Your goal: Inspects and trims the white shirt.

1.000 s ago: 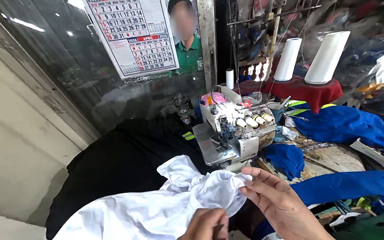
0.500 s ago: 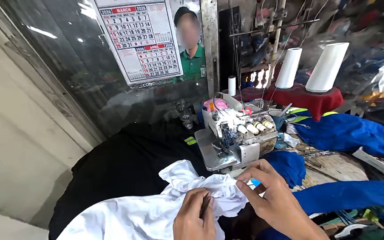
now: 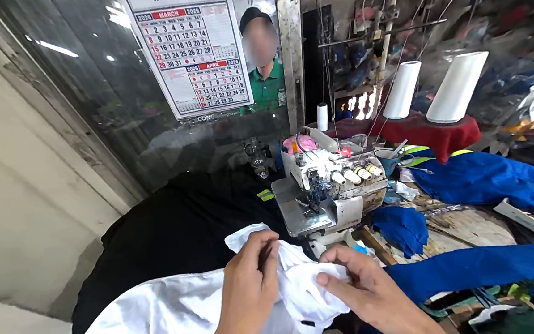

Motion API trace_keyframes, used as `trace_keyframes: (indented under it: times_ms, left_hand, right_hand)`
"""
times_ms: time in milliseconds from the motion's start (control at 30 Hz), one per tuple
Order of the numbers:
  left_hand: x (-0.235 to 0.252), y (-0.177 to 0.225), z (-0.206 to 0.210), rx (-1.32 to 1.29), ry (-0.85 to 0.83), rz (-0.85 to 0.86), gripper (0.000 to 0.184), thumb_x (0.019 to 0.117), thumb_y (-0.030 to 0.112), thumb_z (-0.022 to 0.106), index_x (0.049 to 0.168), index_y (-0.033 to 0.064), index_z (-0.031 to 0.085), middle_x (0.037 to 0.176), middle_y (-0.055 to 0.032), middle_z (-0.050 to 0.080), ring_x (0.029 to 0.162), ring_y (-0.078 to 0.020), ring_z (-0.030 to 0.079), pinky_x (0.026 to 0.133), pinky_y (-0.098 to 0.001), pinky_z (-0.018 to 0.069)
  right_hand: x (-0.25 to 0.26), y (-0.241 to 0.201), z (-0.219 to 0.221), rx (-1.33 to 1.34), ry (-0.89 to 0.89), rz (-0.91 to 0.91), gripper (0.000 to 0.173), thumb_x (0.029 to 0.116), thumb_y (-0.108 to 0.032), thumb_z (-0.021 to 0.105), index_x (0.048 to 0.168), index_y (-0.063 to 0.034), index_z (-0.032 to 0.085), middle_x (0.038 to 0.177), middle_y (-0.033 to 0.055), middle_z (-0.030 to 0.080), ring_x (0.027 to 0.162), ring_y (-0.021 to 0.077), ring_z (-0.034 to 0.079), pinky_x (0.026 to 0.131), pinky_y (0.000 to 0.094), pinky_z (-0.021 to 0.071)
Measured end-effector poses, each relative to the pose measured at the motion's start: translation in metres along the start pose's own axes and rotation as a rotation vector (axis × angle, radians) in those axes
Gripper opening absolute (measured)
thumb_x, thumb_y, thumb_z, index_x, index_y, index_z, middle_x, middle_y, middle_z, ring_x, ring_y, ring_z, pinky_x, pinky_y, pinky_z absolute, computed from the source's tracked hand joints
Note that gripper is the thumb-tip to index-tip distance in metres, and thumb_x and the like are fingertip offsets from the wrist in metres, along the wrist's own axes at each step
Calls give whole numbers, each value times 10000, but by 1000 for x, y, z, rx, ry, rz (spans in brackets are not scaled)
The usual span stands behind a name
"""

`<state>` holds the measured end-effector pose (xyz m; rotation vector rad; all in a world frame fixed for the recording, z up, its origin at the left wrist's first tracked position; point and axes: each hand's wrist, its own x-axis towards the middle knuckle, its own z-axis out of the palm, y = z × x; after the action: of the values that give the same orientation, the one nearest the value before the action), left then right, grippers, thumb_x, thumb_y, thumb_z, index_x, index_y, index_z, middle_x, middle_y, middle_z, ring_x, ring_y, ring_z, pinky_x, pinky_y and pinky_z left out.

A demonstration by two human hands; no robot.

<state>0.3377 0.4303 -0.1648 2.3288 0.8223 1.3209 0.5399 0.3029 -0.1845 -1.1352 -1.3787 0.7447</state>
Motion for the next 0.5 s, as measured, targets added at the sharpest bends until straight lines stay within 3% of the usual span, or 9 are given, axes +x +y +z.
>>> trace_keyframes:
  times_ms: [100,167,233,333,433,500]
  left_hand:
    - [-13,-5,14,48,-115,-72,256,1011,343,612,1095,122,710,887,17,712,701,-61,648,615,-265,562]
    - [-22,-4,13,38,-120,-52,221,996,320,644,1043,126,739,1042,-18,706,787,-63,651,645,-238,557]
    - [-29,2,7,19,-95,2,136,962,253,683,1015,153,757,1130,-16,674,785,-30,635,608,-194,552]
    - [-40,34,-6,-6,-139,-10,129,934,184,698,1020,137,782,1060,-51,650,698,-27,593,550,-193,524]
    - [-58,46,-3,83,-253,-88,214,913,341,768,1053,180,785,1044,-25,654,665,-53,597,520,-247,527]
    - [-66,44,3,163,-294,-105,371,880,480,785,1127,203,778,1129,-25,668,726,-72,646,551,-290,563]
  right_hand:
    - [-7,14,2,-56,48,82,232,1008,-326,664,1092,-112,693,875,25,693,703,127,661,583,297,569]
    - [-15,17,-1,-19,46,133,213,1012,-306,661,1103,-115,687,897,37,688,668,143,665,508,298,569]
    - [-21,21,-1,2,38,159,205,1018,-294,658,1118,-117,685,937,48,695,689,160,681,507,312,586]
    - [-23,24,-1,21,44,149,187,1022,-262,651,1123,-108,688,939,49,702,693,159,681,516,304,583]
    - [-26,23,2,48,45,140,184,1030,-242,639,1132,-94,672,941,56,699,694,162,685,510,300,584]
    - [-29,22,3,64,53,147,185,1035,-241,630,1138,-91,662,947,63,697,696,169,692,503,307,592]
